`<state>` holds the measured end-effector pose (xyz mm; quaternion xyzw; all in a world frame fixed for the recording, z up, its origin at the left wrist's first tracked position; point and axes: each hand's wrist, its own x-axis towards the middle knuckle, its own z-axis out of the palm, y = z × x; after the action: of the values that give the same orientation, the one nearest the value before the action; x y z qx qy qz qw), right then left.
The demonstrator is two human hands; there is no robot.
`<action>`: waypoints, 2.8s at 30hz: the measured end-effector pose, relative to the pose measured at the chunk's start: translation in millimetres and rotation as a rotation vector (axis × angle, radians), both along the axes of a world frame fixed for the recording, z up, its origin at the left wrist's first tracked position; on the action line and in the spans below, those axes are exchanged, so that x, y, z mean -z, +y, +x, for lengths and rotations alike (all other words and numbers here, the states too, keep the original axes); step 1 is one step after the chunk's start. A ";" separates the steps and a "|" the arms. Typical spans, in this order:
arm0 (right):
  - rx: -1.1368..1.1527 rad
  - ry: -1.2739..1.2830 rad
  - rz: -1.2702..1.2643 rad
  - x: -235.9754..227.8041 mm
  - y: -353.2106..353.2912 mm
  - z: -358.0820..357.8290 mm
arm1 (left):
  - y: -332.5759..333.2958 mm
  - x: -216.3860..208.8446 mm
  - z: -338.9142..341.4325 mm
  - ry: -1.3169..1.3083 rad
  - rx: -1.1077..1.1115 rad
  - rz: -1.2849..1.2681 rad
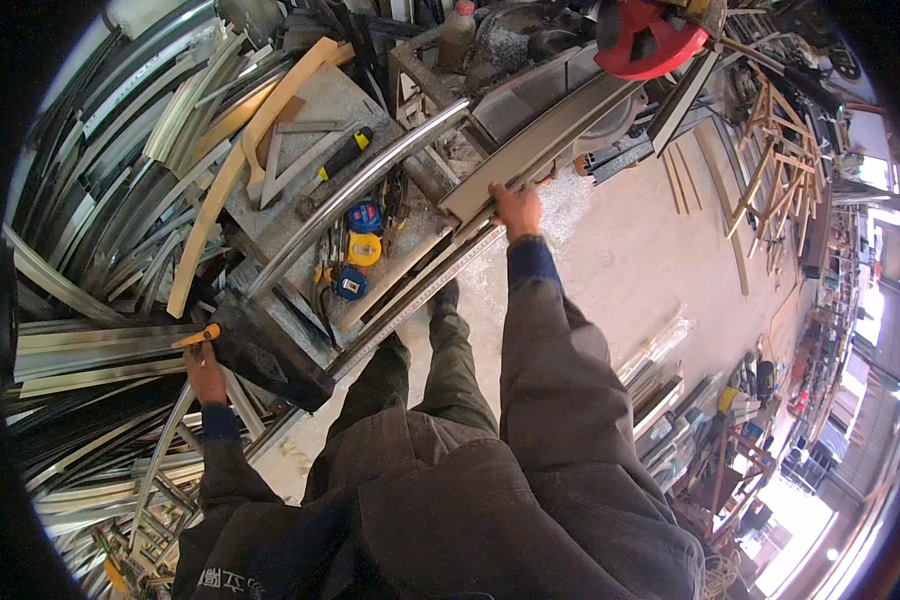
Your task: The person measures and cuts a metal profile using a miter saw, then fits the cut piece into a door frame. They adjust the frame and check the fit of the profile along the edge.
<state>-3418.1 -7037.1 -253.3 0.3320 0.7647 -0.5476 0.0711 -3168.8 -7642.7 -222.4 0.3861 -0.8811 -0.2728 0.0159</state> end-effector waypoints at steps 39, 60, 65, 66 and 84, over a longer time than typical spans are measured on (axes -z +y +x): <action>-0.125 -0.063 -0.531 -25.2 -6.4 -107.0 | 204.7 -36.1 -101.3 -0.057 0.627 -0.181; -0.023 0.007 -0.720 -2.8 59.7 -162.2 | 183.4 -22.2 -132.9 -0.275 0.589 -0.122; -0.071 0.060 -0.726 2.8 51.1 -158.8 | 190.9 -25.4 -148.5 -0.326 0.621 -0.044; -0.053 0.022 -0.678 14.3 52.6 -160.8 | 199.8 -33.7 -165.1 -0.263 0.655 0.047; -0.264 -0.097 -0.578 69.6 76.8 -155.4 | 261.9 -413.6 -628.6 0.805 0.447 -0.317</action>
<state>-3573.5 -6960.3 -322.9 0.2218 0.6098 -0.7117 0.2693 -3797.3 -7380.8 191.2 0.0440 -0.8969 -0.2597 0.3552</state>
